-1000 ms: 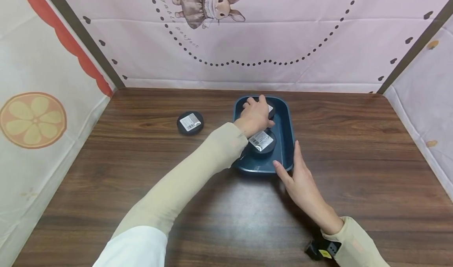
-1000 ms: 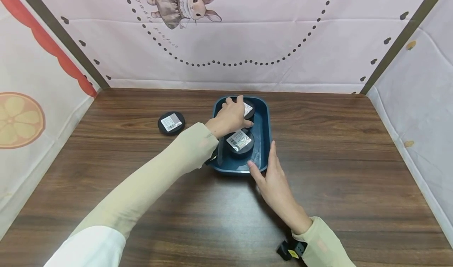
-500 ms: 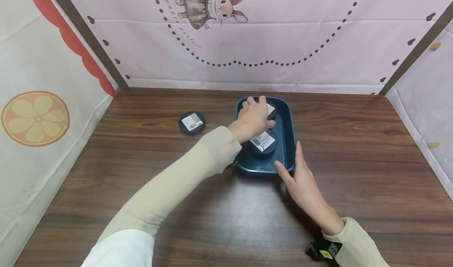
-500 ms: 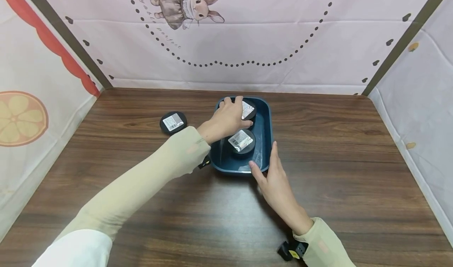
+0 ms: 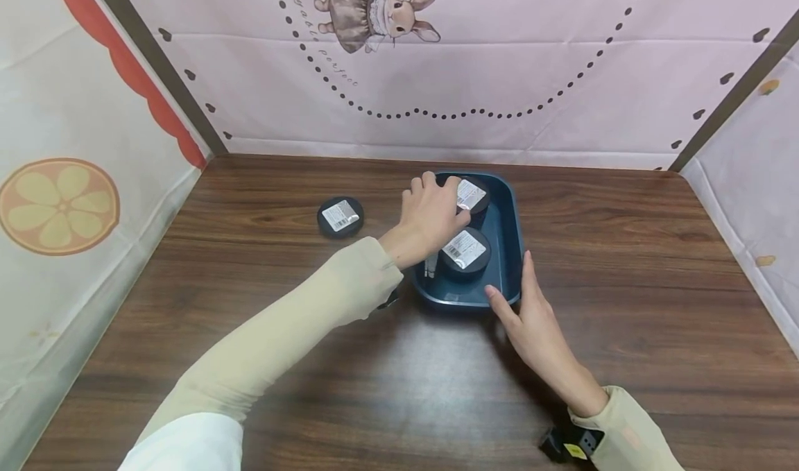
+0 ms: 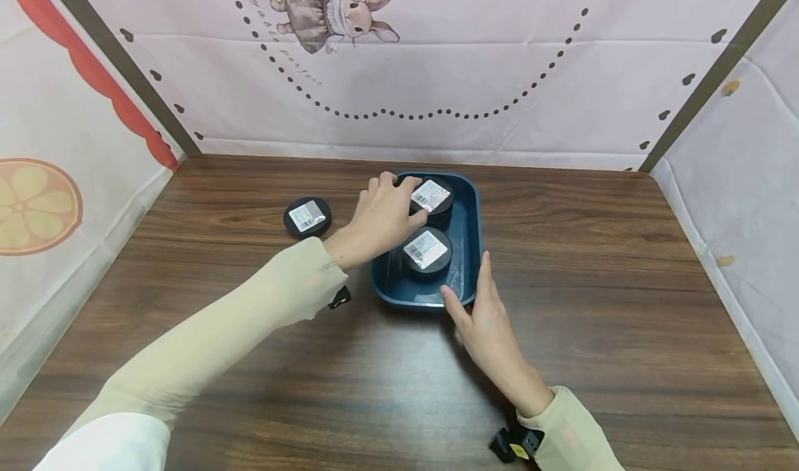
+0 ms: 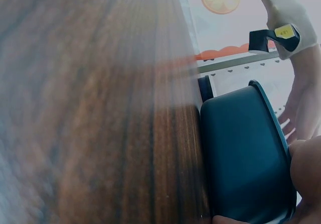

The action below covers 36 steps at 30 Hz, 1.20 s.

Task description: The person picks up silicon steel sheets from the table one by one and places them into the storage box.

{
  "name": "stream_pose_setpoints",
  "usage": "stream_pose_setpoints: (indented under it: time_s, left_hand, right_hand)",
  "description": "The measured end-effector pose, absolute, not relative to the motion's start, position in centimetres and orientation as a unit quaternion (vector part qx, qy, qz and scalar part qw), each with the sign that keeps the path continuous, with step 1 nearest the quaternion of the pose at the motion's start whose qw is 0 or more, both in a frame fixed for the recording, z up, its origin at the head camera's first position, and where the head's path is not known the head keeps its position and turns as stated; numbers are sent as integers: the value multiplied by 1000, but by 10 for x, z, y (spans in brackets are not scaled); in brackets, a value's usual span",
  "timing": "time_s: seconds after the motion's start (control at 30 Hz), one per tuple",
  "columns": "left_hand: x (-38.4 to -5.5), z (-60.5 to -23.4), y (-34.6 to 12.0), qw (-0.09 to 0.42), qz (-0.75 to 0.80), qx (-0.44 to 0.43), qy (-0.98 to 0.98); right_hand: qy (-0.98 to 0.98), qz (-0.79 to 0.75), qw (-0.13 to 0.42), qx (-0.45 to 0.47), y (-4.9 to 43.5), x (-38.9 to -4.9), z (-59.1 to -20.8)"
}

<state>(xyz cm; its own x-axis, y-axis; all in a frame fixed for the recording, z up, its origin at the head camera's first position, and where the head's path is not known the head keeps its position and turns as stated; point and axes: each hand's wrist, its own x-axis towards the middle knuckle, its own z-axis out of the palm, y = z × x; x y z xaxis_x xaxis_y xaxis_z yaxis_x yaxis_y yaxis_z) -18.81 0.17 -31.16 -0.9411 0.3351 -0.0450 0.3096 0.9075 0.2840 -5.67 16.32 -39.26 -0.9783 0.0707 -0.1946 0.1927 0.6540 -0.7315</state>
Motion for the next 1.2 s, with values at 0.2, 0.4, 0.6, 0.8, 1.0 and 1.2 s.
stream_pose_setpoints:
  time_s: [0.2, 0.4, 0.6, 0.8, 1.0, 1.2]
  left_hand:
    - [-183, -310, -7, 46, 165, 143, 975]
    - [-178, -308, -13, 38, 184, 130, 974]
    - [-179, -309, -26, 33, 204, 118, 971]
    - [-183, -311, -40, 22, 214, 115, 970]
    - [-185, -316, -59, 14, 201, 102, 974]
    - [-187, -324, -72, 11, 193, 96, 976]
  right_hand:
    - [907, -408, 76, 71, 162, -57, -391]
    - [907, -409, 70, 69, 161, -56, -394]
    - [910, -404, 63, 72, 161, -56, -394]
    - [909, -406, 65, 74, 161, -56, -395]
    - [909, -405, 67, 72, 161, -56, -394]
    - [910, -404, 62, 71, 162, -55, -394]
